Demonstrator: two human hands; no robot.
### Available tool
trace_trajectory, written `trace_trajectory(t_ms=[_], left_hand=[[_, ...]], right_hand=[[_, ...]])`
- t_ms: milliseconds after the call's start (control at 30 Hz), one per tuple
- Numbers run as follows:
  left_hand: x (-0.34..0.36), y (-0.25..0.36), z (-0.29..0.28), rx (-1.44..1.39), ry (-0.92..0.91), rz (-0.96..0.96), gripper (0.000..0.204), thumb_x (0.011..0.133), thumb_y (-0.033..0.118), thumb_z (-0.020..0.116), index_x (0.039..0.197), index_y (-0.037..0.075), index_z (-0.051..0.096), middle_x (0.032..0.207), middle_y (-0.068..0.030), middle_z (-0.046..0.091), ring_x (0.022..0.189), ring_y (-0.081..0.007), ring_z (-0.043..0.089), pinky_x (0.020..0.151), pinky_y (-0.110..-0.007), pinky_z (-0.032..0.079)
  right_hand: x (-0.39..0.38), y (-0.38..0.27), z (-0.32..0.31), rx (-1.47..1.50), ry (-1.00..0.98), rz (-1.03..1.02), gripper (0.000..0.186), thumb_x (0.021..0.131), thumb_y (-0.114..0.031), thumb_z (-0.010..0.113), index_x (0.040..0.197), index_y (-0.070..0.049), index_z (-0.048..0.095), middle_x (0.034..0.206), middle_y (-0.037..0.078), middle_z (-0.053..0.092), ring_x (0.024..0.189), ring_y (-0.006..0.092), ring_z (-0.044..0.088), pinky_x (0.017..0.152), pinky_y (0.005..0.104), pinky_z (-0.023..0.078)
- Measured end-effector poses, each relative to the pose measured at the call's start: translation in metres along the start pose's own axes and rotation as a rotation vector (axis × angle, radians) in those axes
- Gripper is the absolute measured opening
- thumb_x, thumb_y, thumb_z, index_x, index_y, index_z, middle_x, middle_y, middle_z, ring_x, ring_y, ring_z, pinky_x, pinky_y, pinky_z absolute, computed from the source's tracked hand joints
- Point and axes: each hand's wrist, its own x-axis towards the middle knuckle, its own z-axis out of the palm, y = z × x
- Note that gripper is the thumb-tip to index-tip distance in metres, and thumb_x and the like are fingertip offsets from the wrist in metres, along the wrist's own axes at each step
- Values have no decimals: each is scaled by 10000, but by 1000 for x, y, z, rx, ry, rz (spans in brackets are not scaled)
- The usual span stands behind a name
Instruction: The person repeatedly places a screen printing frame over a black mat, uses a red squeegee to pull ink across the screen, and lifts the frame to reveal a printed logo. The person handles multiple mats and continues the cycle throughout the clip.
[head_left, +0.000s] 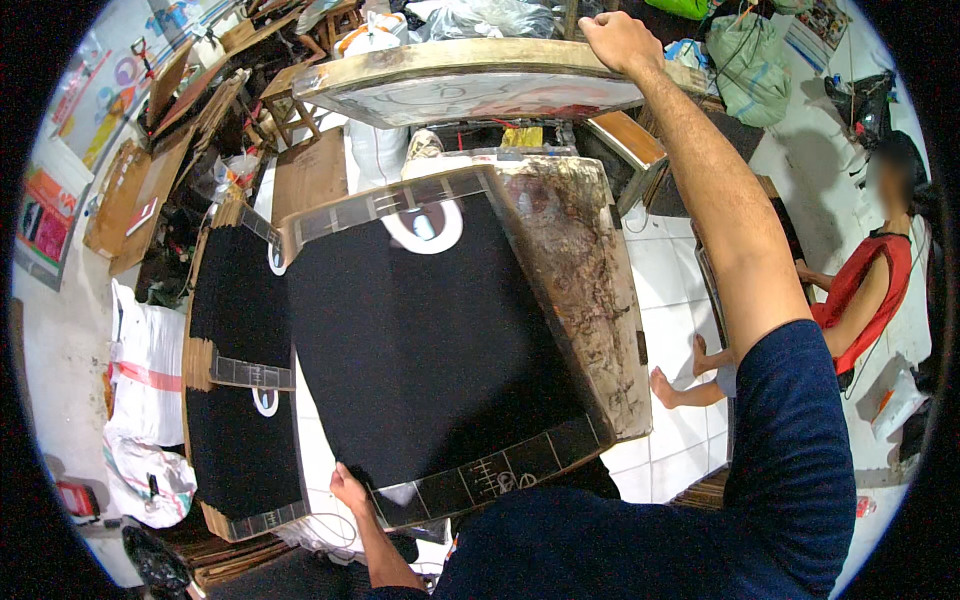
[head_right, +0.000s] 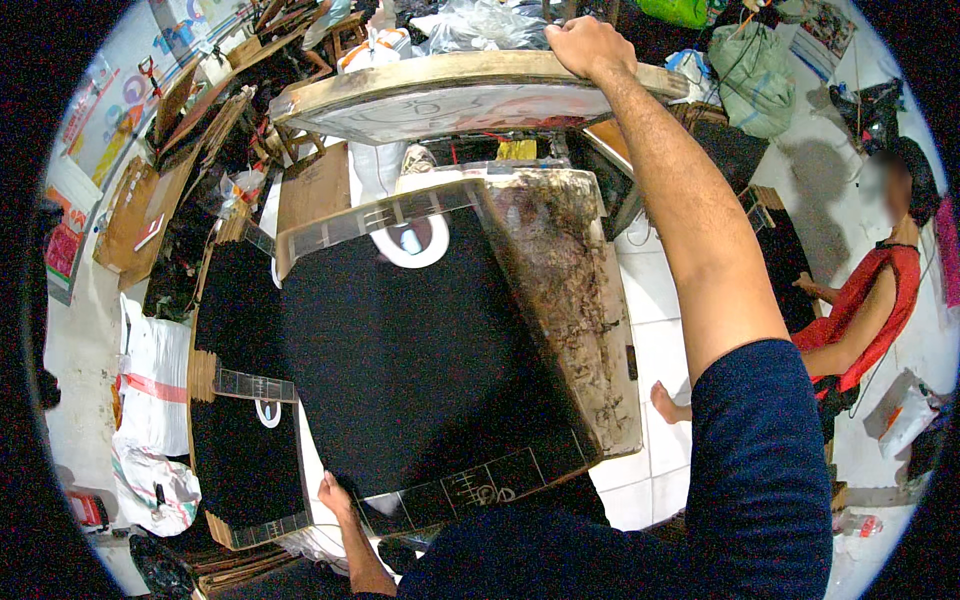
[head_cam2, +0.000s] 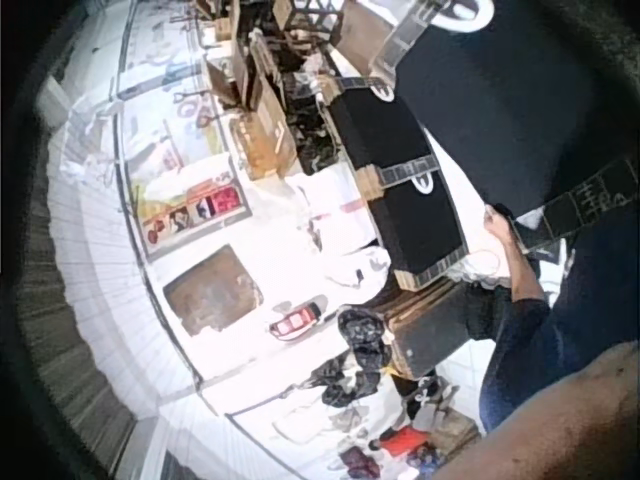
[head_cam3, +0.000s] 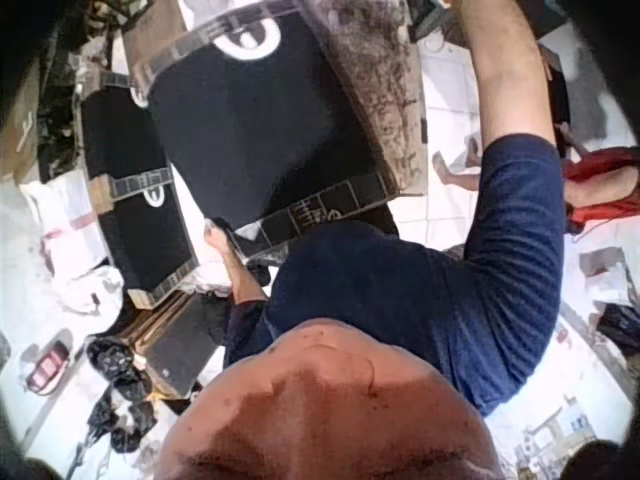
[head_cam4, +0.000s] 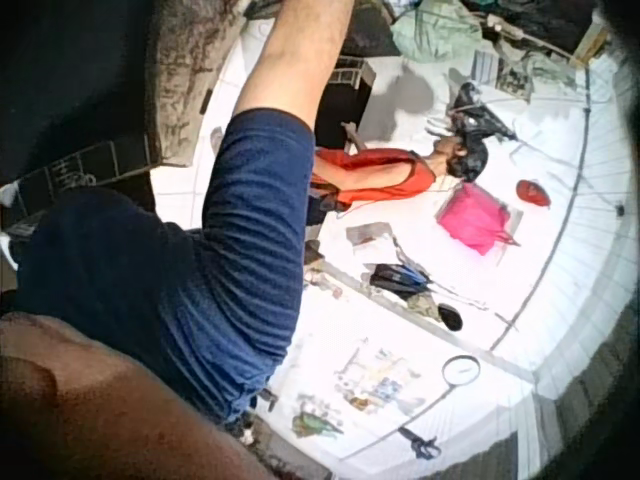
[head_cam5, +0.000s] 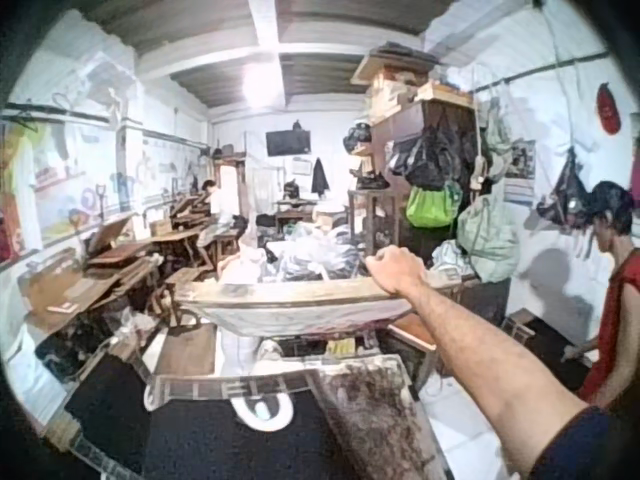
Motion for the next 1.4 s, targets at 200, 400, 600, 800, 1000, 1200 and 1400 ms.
trace_trajectory(t_ms=[200, 400, 600, 800, 1000, 1200, 1400], left_hand=[[25, 39, 80, 279, -177, 111, 402, 1036, 295, 549, 937, -79, 655, 816, -224, 679, 737, -313, 591, 756, -458, 480], [7, 62, 126, 273, -308, 125, 506, 926, 397, 724, 1069, -82, 650, 944, -240, 723, 845, -361, 687, 818, -448, 521], [5, 94, 122, 595, -348, 281, 719, 735, 537, 901, 1027, -58, 623, 761, -142, 671, 685, -300, 656, 676, -421, 539], [9, 128, 126, 704, -404, 74, 799, 710, 539, 899, 1126, -78, 606, 988, -286, 726, 969, -439, 715, 856, -478, 554], [11, 142, 133, 717, -368, 150, 788, 726, 539, 886, 1127, -81, 612, 1002, -303, 721, 978, -472, 703, 869, -501, 546], [8, 143, 133, 706, -380, 152, 775, 739, 524, 882, 1146, -73, 601, 965, -278, 723, 958, -456, 709, 855, -496, 548], [19, 131, 136, 701, -431, 150, 847, 741, 544, 874, 1236, -73, 570, 1003, -275, 725, 985, -455, 706, 875, -493, 546]], right_hand=[[-5, -1, -2, 28, -16, 6, 524, 880, -551, 503, 1257, -274, 740, 1277, 131, 714, 1193, 345, 670, 1044, 489, 504], [-4, -1, -2, 40, -20, -6, 534, 892, -563, 505, 1277, -267, 729, 1286, 144, 707, 1199, 357, 665, 1049, 496, 501], [-2, -10, -12, 92, 29, -7, 446, 895, -489, 559, 1096, -160, 782, 1140, 186, 740, 1085, 379, 701, 965, 496, 538], [-1, -17, -25, 99, 6, 6, 448, 892, -476, 548, 1047, -135, 793, 1118, 212, 736, 1086, 396, 699, 963, 489, 545], [4, -17, -25, 169, 37, -9, 466, 872, -488, 575, 997, -100, 800, 1098, 229, 736, 1082, 405, 699, 965, 491, 543], [12, -17, -25, 113, 29, -9, 520, 878, -499, 573, 1053, -54, 777, 1147, 252, 718, 1125, 410, 683, 982, 495, 534], [20, -15, -22, 112, 39, -5, 609, 879, -517, 577, 1132, 13, 738, 1218, 276, 689, 1180, 423, 658, 1010, 500, 519]])
